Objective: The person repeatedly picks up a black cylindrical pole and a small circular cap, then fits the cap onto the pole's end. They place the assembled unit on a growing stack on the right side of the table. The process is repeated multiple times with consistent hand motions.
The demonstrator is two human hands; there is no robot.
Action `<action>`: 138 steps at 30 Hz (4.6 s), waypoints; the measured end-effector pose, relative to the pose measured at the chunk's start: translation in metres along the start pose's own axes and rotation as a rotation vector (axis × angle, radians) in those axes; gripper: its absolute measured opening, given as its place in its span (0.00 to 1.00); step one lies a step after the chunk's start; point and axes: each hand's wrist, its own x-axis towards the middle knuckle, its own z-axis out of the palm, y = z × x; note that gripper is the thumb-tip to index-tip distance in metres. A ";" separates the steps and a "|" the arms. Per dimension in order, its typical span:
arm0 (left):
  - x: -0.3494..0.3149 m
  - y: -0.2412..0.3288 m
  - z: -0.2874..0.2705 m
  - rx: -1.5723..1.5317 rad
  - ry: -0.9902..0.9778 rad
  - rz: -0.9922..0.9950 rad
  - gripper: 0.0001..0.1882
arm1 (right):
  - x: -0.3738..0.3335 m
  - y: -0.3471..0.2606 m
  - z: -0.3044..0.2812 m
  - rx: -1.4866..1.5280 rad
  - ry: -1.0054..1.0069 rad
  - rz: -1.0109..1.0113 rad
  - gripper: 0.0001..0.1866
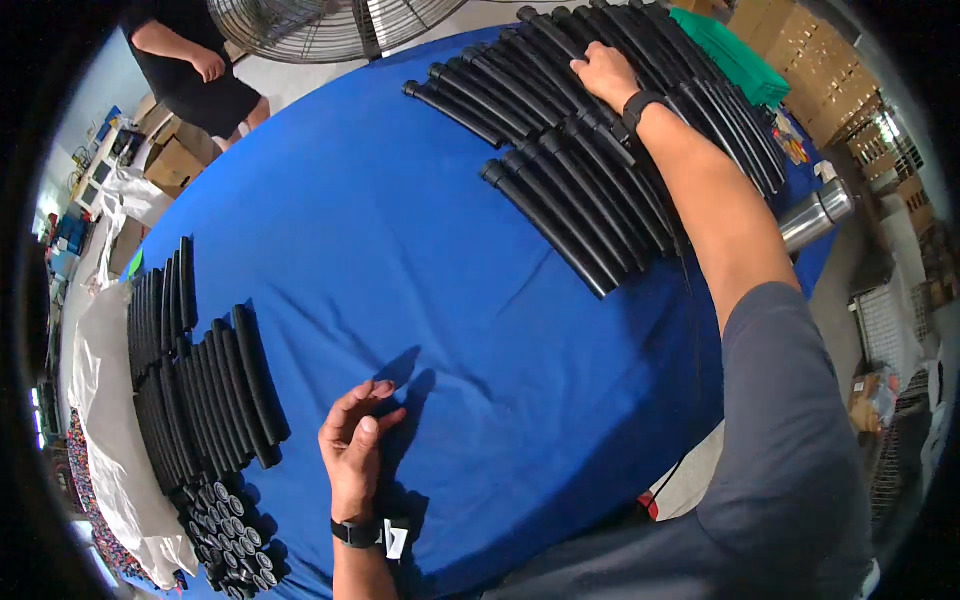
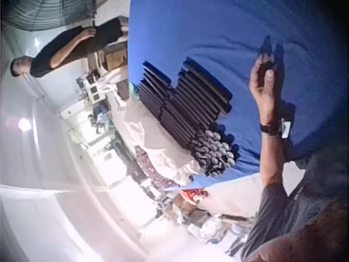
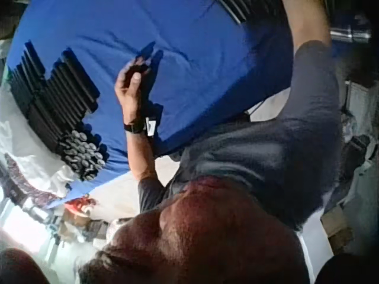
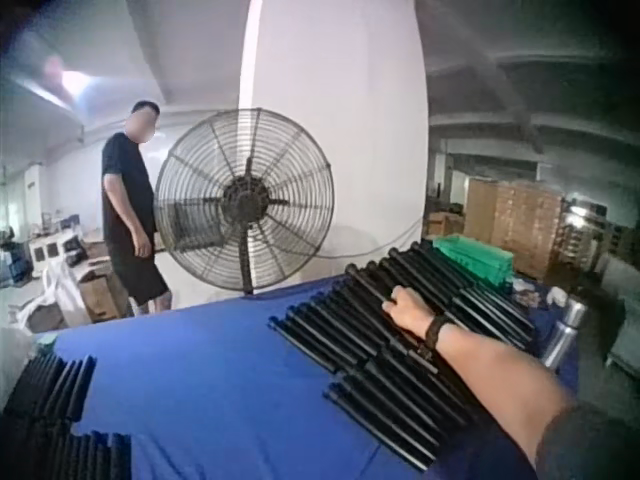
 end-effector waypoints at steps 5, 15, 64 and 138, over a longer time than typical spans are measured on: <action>0.003 0.001 0.000 -0.003 -0.009 0.009 0.25 | 0.015 0.003 0.005 -0.047 -0.024 0.072 0.25; 0.005 0.003 0.000 -0.020 -0.019 -0.003 0.22 | 0.016 0.003 0.012 -0.094 -0.004 0.028 0.24; -0.020 0.007 -0.015 0.227 -0.578 -0.081 0.19 | -0.297 -0.484 -0.019 0.359 -1.016 -0.979 0.23; -0.017 0.015 0.020 -0.502 -0.626 -0.072 0.29 | -0.404 -0.190 -0.139 1.028 -0.887 -0.202 0.34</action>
